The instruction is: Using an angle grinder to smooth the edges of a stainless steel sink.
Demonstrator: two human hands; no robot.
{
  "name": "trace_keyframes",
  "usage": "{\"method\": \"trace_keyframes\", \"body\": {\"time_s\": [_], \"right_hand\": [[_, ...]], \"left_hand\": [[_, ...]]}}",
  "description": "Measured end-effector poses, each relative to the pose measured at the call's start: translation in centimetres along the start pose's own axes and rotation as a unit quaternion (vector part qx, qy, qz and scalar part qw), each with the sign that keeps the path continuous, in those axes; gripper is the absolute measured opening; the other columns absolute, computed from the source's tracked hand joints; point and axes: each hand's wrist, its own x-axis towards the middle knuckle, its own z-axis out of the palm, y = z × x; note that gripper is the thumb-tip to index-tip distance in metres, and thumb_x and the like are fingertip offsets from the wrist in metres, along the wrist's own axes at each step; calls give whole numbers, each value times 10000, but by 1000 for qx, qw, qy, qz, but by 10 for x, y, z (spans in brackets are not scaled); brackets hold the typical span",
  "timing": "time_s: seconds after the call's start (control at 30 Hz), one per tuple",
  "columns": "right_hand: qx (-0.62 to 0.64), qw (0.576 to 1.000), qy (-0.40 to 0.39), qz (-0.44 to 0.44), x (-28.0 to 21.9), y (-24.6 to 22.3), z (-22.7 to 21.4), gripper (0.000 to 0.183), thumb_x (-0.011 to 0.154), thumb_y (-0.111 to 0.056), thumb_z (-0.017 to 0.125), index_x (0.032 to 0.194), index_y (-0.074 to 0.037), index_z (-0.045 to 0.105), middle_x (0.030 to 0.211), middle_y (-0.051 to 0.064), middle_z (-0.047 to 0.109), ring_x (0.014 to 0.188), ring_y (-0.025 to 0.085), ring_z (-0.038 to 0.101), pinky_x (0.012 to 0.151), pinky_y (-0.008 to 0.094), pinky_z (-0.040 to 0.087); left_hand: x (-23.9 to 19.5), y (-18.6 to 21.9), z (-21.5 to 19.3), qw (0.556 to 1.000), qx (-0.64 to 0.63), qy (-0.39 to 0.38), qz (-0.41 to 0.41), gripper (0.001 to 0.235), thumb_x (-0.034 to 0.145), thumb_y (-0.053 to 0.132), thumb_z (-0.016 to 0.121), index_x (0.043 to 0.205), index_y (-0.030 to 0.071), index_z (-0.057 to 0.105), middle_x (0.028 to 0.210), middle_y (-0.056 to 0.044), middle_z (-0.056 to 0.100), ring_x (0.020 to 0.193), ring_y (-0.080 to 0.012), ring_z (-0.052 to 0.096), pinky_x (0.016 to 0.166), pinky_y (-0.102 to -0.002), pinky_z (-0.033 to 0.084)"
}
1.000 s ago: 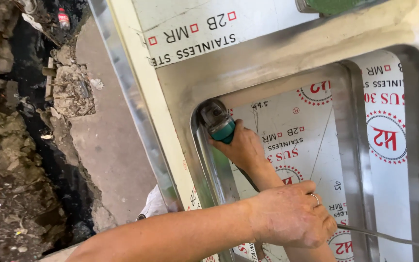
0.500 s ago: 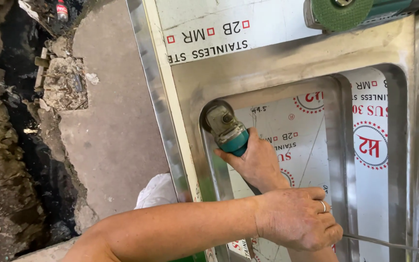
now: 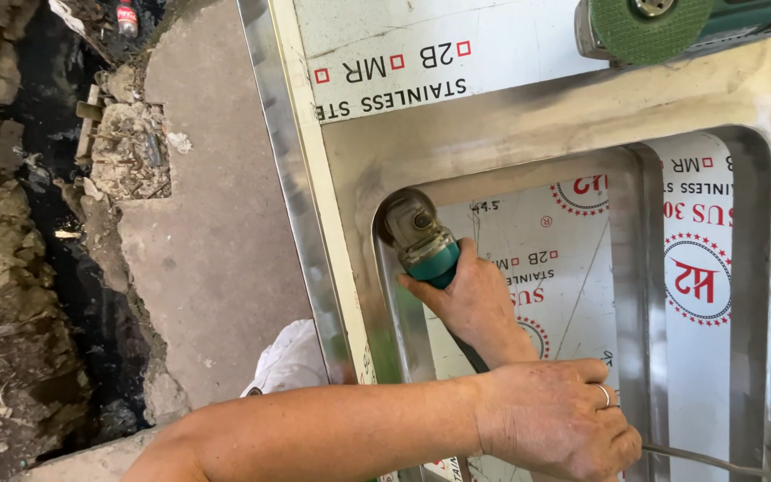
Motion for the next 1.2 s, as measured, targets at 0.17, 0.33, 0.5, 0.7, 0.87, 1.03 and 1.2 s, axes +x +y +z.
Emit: {"method": "trace_keyframes", "body": {"time_s": [0.17,0.33,0.5,0.7,0.87,1.03,1.2], "right_hand": [[19,1000,-10,20,23,20,31,761,727,-574,819,1030,49,504,775,276,701,758,457,719,667,514,568],[23,1000,8,-1,46,41,59,775,718,-575,837,1028,65,529,819,292,703,809,465,709,685,516,562],[16,1000,25,-10,58,48,73,799,715,-614,827,1011,75,553,811,294,704,813,465,709,687,510,564],[19,999,30,-5,48,39,59,800,725,-625,821,998,77,551,811,309,695,811,474,706,680,511,566],[7,1000,-1,18,16,16,24,778,716,-603,826,1001,61,538,804,303,700,810,475,710,687,516,565],[24,999,27,-20,-13,3,-6,770,714,-594,829,1000,57,535,722,285,689,716,474,710,627,523,563],[12,997,48,-56,-23,0,-14,769,717,-585,835,983,68,527,647,254,669,623,454,700,569,507,561]], "left_hand": [[-2,-1,3,1000,8,-10,-2,249,950,280,553,844,57,584,680,-39,588,670,-212,654,730,-344,459],[-2,-2,5,996,14,-88,-32,214,897,260,569,837,58,603,659,-34,620,634,-211,663,749,-339,458],[-2,-6,11,995,44,-89,-25,206,852,248,583,831,48,621,679,-47,655,704,-232,685,740,-342,459],[-1,-3,5,993,69,-92,-30,117,872,181,606,838,70,624,677,-29,653,727,-222,697,749,-340,473],[1,1,-3,994,76,-75,6,105,842,159,629,847,55,615,638,-10,616,692,-203,684,757,-356,473],[-2,6,1,999,41,-26,13,112,881,156,636,866,62,576,679,-18,601,728,-202,665,734,-328,465],[-2,7,5,1000,16,7,9,129,859,178,642,889,66,583,706,-21,610,702,-186,663,737,-330,462]]}}
